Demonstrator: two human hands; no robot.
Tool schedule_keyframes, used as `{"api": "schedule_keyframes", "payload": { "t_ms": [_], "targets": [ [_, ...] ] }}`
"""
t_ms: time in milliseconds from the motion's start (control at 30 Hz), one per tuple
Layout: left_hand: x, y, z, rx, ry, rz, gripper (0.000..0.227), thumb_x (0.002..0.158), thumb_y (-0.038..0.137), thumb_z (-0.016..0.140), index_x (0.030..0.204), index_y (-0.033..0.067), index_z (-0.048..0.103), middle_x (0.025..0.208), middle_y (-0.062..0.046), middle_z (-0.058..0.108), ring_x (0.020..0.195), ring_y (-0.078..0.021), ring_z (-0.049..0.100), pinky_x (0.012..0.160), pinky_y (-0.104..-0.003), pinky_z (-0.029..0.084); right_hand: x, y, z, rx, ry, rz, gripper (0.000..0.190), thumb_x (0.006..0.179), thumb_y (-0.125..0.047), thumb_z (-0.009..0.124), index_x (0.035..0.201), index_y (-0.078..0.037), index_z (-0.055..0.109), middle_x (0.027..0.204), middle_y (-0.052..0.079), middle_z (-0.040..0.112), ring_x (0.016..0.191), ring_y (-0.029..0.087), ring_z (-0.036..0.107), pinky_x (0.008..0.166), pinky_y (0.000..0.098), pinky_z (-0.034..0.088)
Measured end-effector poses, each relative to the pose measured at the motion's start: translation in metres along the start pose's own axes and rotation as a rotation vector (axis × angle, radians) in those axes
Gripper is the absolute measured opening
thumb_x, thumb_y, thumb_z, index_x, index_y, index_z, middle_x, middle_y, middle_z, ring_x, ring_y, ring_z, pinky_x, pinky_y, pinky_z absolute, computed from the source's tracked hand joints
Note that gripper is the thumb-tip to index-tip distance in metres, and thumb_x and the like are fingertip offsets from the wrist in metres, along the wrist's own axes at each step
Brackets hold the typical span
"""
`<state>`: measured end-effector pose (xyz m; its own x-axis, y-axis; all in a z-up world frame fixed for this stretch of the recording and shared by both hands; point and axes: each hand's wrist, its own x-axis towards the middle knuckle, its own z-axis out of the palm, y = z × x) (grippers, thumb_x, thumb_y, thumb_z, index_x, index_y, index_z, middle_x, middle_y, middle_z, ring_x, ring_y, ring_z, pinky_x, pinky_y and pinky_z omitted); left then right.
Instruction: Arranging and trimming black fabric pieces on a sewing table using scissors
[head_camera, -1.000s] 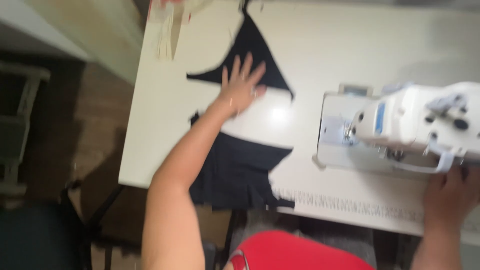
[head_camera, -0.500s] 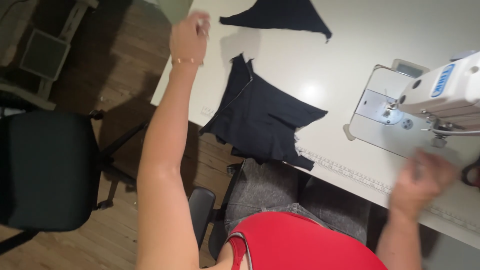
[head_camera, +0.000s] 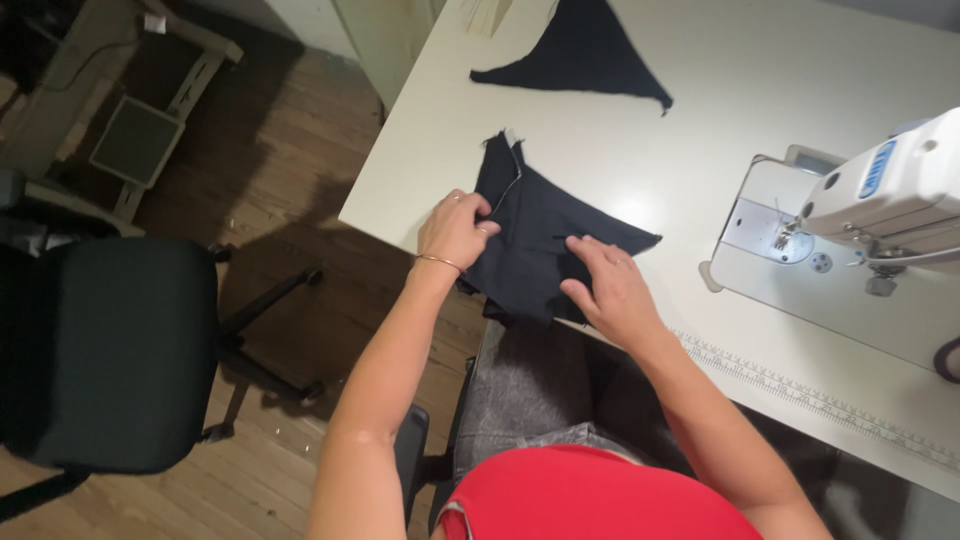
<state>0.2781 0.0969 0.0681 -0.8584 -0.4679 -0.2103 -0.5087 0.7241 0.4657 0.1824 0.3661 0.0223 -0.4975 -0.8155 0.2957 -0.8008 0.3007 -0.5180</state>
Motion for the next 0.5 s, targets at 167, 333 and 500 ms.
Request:
{"api": "schedule_keyframes", "payload": {
  "t_ms": [167, 333, 500],
  "targets": [
    [0.045, -0.032, -0.004, -0.027, 0.12, -0.057, 0.016, 0.097, 0.033, 0.066, 0.101, 0.0176, 0.07, 0.097, -0.012, 0.065, 0.105, -0.039, 0.067, 0.095, -0.051, 0.054, 0.005, -0.005, 0.009, -0.117, -0.074, 0.014, 0.069, 0.1, -0.056, 0.053, 0.152, -0.011, 0.045, 0.15, 0.008, 0.056, 0.139, 0.029, 0.051, 0.117, 0.0541, 0.036],
    [0.04, 0.037, -0.09, -0.19, 0.213, -0.014, 0.018, 0.102, 0.035, 0.058, 0.111, 0.0202, 0.063, 0.095, -0.013, 0.073, 0.104, -0.0401, 0.069, 0.095, -0.052, 0.052, 0.019, 0.0, 0.017, -0.026, -0.05, -0.016, 0.081, 0.098, -0.067, 0.047, 0.163, -0.02, 0.032, 0.169, 0.003, 0.031, 0.156, 0.029, 0.023, 0.123, 0.0566, 0.022],
    [0.039, 0.12, -0.077, -0.416, 0.089, 0.401, 0.022, 0.096, 0.019, 0.061, 0.111, 0.0152, 0.077, 0.106, -0.012, 0.078, 0.106, -0.0361, 0.072, 0.093, -0.045, 0.057, -0.022, 0.044, 0.01, 1.336, 0.178, 0.417, 0.079, 0.1, -0.062, 0.035, 0.146, -0.001, 0.053, 0.115, 0.025, 0.072, 0.107, 0.031, 0.073, 0.091, 0.0412, 0.06]
  ]
}}
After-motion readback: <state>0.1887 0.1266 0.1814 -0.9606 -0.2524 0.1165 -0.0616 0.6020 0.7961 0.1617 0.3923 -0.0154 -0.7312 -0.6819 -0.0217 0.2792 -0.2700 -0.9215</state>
